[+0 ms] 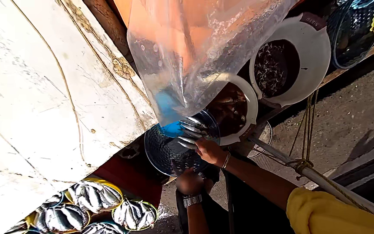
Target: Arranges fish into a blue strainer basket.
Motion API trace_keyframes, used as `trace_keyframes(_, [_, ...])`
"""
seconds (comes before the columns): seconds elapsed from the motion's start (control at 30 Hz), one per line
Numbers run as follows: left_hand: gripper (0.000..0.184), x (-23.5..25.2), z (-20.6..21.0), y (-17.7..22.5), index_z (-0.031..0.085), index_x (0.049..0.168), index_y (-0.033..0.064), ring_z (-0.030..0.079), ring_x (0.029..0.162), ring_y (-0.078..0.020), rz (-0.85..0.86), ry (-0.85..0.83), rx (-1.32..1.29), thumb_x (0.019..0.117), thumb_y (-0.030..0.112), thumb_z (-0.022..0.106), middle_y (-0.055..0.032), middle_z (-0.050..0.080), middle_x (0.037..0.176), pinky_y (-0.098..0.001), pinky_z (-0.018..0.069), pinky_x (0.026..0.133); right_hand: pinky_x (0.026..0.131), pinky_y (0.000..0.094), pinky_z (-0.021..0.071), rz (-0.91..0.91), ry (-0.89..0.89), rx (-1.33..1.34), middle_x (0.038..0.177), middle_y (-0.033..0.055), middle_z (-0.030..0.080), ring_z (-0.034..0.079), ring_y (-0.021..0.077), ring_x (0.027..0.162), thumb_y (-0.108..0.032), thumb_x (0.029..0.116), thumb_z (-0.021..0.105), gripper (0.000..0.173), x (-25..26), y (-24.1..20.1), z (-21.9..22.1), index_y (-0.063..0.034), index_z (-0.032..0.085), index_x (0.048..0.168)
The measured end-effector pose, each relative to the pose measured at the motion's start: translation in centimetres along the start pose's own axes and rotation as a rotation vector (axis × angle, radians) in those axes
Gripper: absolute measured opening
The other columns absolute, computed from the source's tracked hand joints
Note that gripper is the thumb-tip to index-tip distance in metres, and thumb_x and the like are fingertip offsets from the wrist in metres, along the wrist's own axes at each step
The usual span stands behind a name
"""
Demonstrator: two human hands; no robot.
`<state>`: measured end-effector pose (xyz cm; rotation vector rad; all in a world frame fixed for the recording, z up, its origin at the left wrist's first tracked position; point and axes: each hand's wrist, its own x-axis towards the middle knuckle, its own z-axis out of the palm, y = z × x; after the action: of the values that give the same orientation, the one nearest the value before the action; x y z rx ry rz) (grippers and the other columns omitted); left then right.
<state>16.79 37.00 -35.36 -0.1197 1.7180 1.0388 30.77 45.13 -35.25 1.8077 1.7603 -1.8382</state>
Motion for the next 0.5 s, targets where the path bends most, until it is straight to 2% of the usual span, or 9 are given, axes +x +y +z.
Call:
trace_keyframes(0.1, [0.034, -0.3, 0.3, 0.4, 0.048, 0.112, 0.0066, 0.069, 0.073, -0.0205, -0.011, 0.026, 0.011, 0.0847, -0.013, 0.047, -0.0079, 0.065, 0.089, -0.0415, 0.0605, 0.063, 0.085, 0.0486, 0.0567, -0.049, 0.402, 0.173, 0.103, 0.0228, 0.070, 0.070, 0.0347, 0.093, -0.008, 0.0996, 0.060, 0.020, -2.2, 2.6, -1.7, 0.0066, 0.071, 0.108])
trace_keyframes(0.2, [0.037, -0.1, 0.1, 0.2, 0.048, 0.114, 0.0068, 0.068, 0.076, -0.0203, -0.006, 0.021, 0.012, 0.0836, -0.014, 0.047, -0.0083, 0.064, 0.091, -0.0415, 0.0605, 0.063, 0.088, 0.0536, 0.0561, 0.168, 0.679, 0.110, 0.110, 0.0267, 0.068, 0.069, 0.0398, 0.099, -0.004, 0.0991, 0.060, 0.019, -2.0, 7.9, -4.7, 0.0075, 0.069, 0.111])
trace_keyframes(0.3, [0.038, 0.1, -0.1, 0.0, 0.048, 0.116, 0.0061, 0.067, 0.078, -0.0218, 0.000, 0.007, 0.004, 0.0834, -0.013, 0.048, -0.0098, 0.063, 0.093, -0.0433, 0.0597, 0.065, 0.089, 0.0578, 0.0556, 0.474, 0.658, 0.012, 0.131, 0.0300, 0.058, 0.066, 0.0454, 0.108, -0.009, 0.0996, 0.062, 0.032, 1.2, 13.1, -6.3, 0.0066, 0.062, 0.128])
trace_keyframes(0.4, [0.038, 0.3, 0.0, -0.1, 0.048, 0.115, 0.0062, 0.068, 0.078, -0.0215, 0.002, 0.010, -0.002, 0.0828, -0.014, 0.047, -0.0097, 0.064, 0.093, -0.0427, 0.0600, 0.065, 0.086, 0.0595, 0.0563, 0.500, 0.492, -0.132, 0.139, 0.0301, 0.054, 0.067, 0.0464, 0.109, -0.012, 0.0980, 0.062, 0.043, 4.2, 15.1, -6.7, 0.0054, 0.054, 0.137])
trace_keyframes(0.47, [0.040, 0.4, -0.1, 0.0, 0.047, 0.117, 0.0062, 0.067, 0.079, -0.0218, -0.001, 0.017, -0.001, 0.0830, -0.014, 0.047, -0.0102, 0.063, 0.095, -0.0432, 0.0597, 0.066, 0.089, 0.0626, 0.0532, 0.475, 0.375, -0.105, 0.133, 0.0296, 0.058, 0.066, 0.0467, 0.111, -0.013, 0.0994, 0.060, 0.039, 4.7, 15.0, -7.1, 0.0068, 0.056, 0.132])
trace_keyframes(0.5, [0.040, 0.4, -0.2, 0.1, 0.046, 0.119, 0.0060, 0.067, 0.079, -0.0221, -0.001, 0.016, 0.003, 0.0835, -0.014, 0.047, -0.0104, 0.062, 0.096, -0.0436, 0.0595, 0.066, 0.088, 0.0622, 0.0526, 0.468, 0.362, -0.008, 0.123, 0.0290, 0.063, 0.066, 0.0449, 0.107, -0.014, 0.0993, 0.061, 0.034, 4.5, 14.9, -7.4, 0.0073, 0.060, 0.126])
